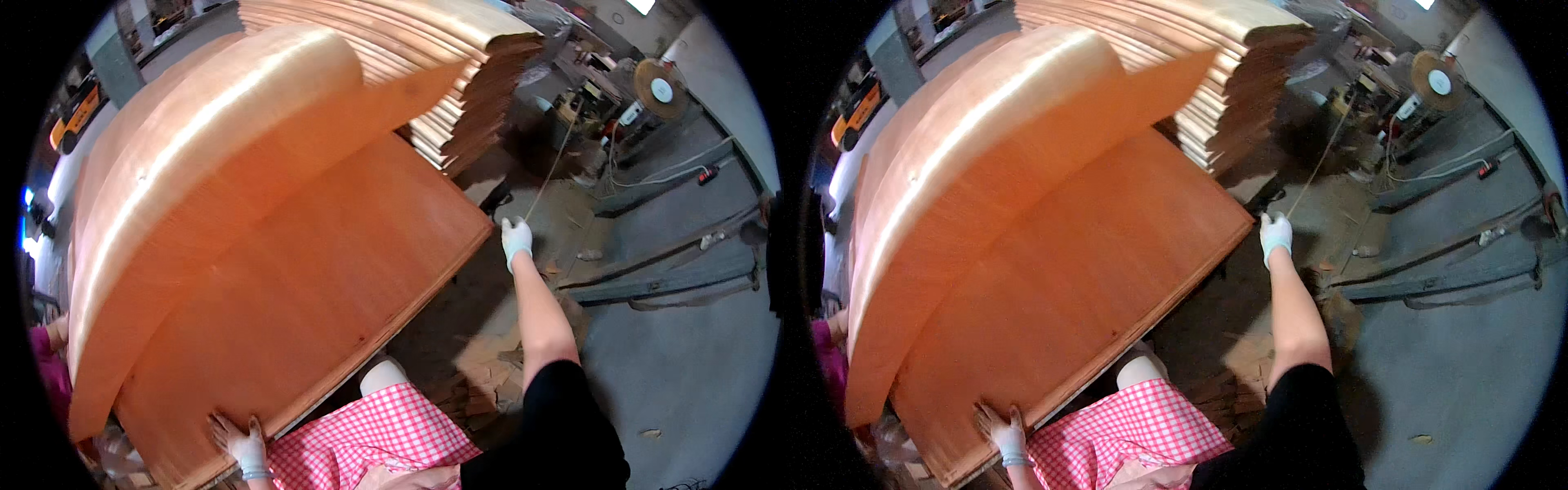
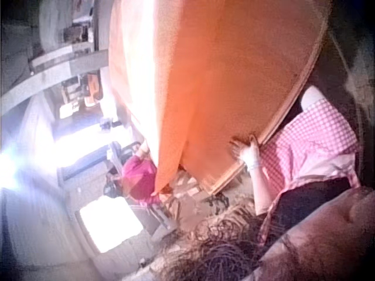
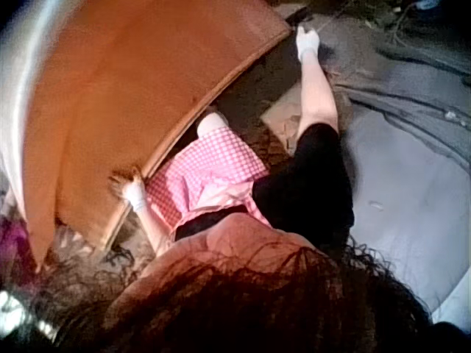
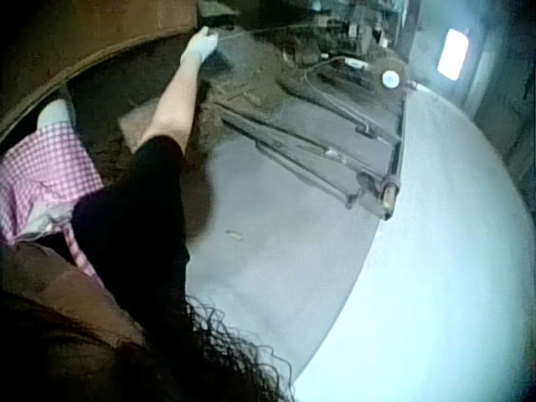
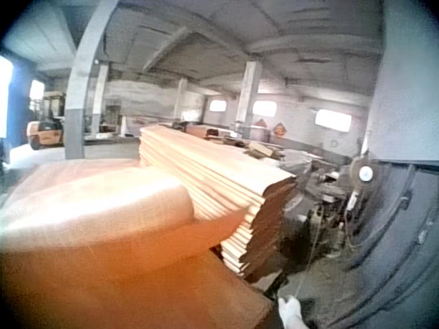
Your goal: The person peels thin layers of wood veneer from a stack of sheets using gloved hands. They lift the top sheet, separate the thin layers, and place the peeled pieces onto a growing pile on the floor.
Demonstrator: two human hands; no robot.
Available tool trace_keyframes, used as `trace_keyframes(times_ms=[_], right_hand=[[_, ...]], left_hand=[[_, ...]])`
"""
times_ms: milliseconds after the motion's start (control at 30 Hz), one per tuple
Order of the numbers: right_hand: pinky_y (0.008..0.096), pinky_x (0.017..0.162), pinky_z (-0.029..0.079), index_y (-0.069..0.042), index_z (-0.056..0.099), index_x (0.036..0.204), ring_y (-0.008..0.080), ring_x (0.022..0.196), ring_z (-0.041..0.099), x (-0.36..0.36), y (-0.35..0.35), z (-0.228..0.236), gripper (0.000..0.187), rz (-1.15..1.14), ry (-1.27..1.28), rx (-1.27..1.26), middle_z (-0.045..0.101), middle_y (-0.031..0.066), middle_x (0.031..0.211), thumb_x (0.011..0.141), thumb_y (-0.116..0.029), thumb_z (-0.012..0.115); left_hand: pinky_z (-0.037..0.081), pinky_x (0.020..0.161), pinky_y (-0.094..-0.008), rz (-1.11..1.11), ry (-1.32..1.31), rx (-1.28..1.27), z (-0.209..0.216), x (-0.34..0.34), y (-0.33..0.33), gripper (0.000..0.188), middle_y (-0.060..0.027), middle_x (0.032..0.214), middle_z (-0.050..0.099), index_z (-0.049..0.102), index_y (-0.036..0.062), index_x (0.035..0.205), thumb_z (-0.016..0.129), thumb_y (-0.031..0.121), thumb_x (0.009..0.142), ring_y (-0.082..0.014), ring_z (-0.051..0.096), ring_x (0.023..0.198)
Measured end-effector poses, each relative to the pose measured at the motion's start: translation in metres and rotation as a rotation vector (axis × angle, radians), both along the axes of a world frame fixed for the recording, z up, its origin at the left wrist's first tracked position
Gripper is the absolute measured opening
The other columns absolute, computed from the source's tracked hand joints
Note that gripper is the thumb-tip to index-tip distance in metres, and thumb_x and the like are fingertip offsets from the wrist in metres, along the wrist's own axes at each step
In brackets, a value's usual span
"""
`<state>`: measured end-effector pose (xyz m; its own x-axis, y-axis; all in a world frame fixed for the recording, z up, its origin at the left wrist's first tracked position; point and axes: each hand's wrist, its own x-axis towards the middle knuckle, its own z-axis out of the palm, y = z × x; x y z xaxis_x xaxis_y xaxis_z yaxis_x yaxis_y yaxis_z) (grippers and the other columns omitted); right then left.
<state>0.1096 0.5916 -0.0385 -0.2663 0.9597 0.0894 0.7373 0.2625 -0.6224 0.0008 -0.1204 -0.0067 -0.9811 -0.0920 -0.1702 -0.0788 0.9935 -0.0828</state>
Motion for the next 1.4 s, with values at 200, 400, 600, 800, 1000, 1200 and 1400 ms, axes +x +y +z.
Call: trace_keyframes(times_ms=[200, 400, 600, 800, 1000, 1200, 1400], right_hand=[[0.0388, 0.083, 0.047, 0.002, 0.059, 0.102, 0.0286, 0.089, 0.060, 0.018, -0.218, 0.058, 0.021, 0.661, 0.259, -0.037, 0.062, 0.0159, 0.097, 0.086, -0.011, 0.063], [0.0357, 0.085, 0.048, -0.003, 0.060, 0.092, 0.0260, 0.099, 0.060, 0.034, -0.414, 0.125, 0.013, 1.312, 0.473, -0.409, 0.059, 0.0179, 0.119, 0.087, -0.013, 0.066], [0.0356, 0.099, 0.042, 0.000, 0.059, 0.112, 0.0270, 0.117, 0.055, 0.016, -0.487, 0.138, 0.030, 1.399, 0.420, -0.802, 0.052, 0.0218, 0.131, 0.090, -0.020, 0.065], [0.0317, 0.077, 0.052, 0.003, 0.064, 0.095, 0.0188, 0.082, 0.065, -0.035, -0.462, 0.141, 0.015, 1.317, -0.176, -0.591, 0.067, 0.0134, 0.087, 0.088, -0.011, 0.062], [0.0351, 0.075, 0.051, 0.006, 0.066, 0.095, 0.0223, 0.080, 0.065, -0.059, -0.315, 0.084, 0.025, 1.236, -0.428, -0.271, 0.068, 0.0165, 0.087, 0.085, -0.017, 0.064], [0.0401, 0.068, 0.050, 0.004, 0.067, 0.082, 0.0311, 0.071, 0.065, -0.079, -0.315, 0.093, 0.042, 1.175, -0.689, 0.050, 0.067, 0.0216, 0.078, 0.077, -0.038, 0.070], [0.0450, 0.081, 0.050, 0.002, 0.069, 0.088, 0.0391, 0.089, 0.064, -0.106, -0.332, 0.068, 0.051, 1.149, -0.889, -0.017, 0.067, 0.0254, 0.091, 0.070, -0.046, 0.073]], left_hand=[[0.052, 0.078, -0.0352, -0.021, 0.227, 0.618, 0.009, 0.054, 0.049, 0.030, -0.0123, 0.109, 0.066, 0.063, 0.0019, 0.108, 0.069, 0.007, 0.079, -0.0235, 0.064, 0.091], [0.053, 0.074, -0.0374, -0.597, 0.230, 1.258, 0.098, 0.085, 0.135, 0.034, -0.0145, 0.099, 0.064, 0.065, 0.0042, 0.102, 0.076, 0.013, 0.072, -0.0291, 0.063, 0.086], [0.049, 0.067, -0.0299, -0.218, 0.241, 1.670, 0.072, 0.105, 0.082, 0.015, -0.0101, 0.084, 0.062, 0.067, 0.0016, 0.090, 0.070, 0.002, 0.076, -0.0196, 0.061, 0.076], [0.053, 0.072, -0.0271, 0.602, 0.655, 1.837, 0.036, 0.064, -0.092, 0.012, -0.0049, 0.079, 0.068, 0.063, 0.0024, 0.075, 0.067, -0.009, 0.077, -0.0110, 0.063, 0.074], [0.048, 0.060, -0.0268, 0.772, 0.940, 1.001, -0.009, 0.024, -0.362, 0.006, -0.0020, 0.072, 0.066, 0.069, -0.0001, 0.079, 0.065, -0.002, 0.075, -0.0105, 0.057, 0.064], [0.049, 0.063, -0.0309, 0.837, 0.569, 0.609, -0.019, 0.005, -0.408, 0.017, -0.0027, 0.073, 0.067, 0.070, 0.0001, 0.083, 0.076, 0.015, 0.077, -0.0123, 0.057, 0.065], [0.049, 0.068, -0.0325, 0.842, 0.476, 0.829, -0.025, 0.006, -0.435, 0.013, -0.0053, 0.083, 0.067, 0.067, 0.0017, 0.090, 0.070, 0.011, 0.081, -0.0145, 0.056, 0.072]])
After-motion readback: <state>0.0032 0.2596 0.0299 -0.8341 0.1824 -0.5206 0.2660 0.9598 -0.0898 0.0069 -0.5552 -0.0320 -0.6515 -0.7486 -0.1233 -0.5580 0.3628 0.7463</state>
